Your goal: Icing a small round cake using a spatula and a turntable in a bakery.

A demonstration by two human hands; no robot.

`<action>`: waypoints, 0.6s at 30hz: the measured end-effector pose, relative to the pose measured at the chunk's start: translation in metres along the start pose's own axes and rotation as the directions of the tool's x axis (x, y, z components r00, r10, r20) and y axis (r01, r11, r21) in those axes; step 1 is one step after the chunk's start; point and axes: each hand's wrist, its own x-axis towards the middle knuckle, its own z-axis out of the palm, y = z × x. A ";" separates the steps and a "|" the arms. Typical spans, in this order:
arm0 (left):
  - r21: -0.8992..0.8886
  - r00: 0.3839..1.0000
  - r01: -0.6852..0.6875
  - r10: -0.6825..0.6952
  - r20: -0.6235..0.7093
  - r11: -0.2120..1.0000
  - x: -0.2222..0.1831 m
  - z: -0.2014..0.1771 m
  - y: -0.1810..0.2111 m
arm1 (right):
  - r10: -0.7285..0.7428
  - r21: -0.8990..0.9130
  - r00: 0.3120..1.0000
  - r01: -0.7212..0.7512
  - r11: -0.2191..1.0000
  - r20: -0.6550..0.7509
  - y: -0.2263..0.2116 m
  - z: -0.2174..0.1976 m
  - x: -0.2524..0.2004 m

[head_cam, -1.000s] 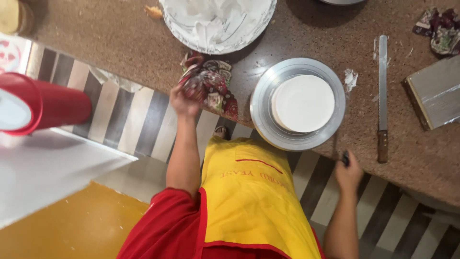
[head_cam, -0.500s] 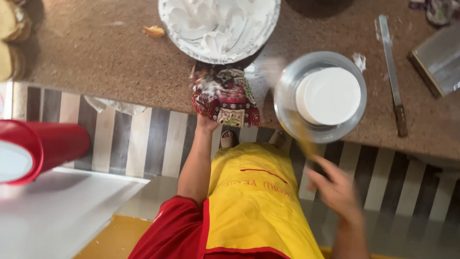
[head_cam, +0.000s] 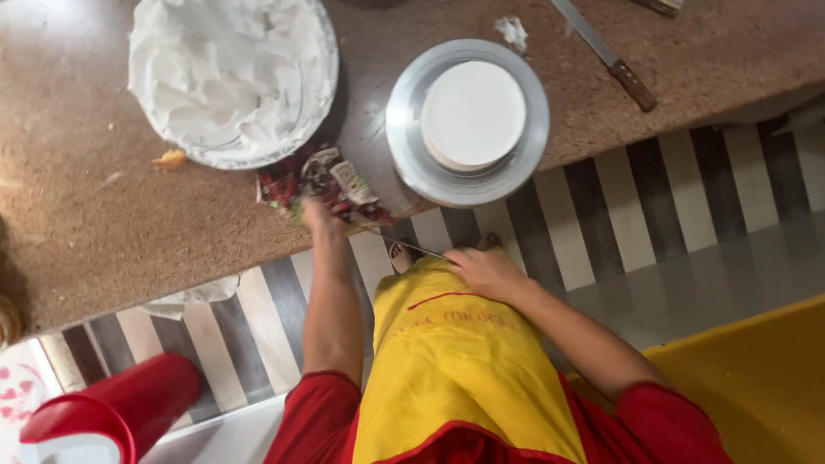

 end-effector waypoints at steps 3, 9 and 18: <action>0.076 0.992 -0.092 0.085 0.092 0.993 -0.021 -0.015 0.037 | 0.331 0.080 0.939 -0.338 0.938 0.090 0.076 -0.011 -0.085; 0.193 0.799 -0.586 0.601 -0.023 0.787 -0.123 -0.046 0.005 | 0.859 0.764 0.511 -0.557 0.325 0.007 0.231 0.081 -0.242; 0.312 0.827 -0.319 0.102 0.552 0.895 -0.134 0.168 -0.010 | 0.859 0.953 0.424 0.034 0.301 -0.287 0.228 -0.045 -0.199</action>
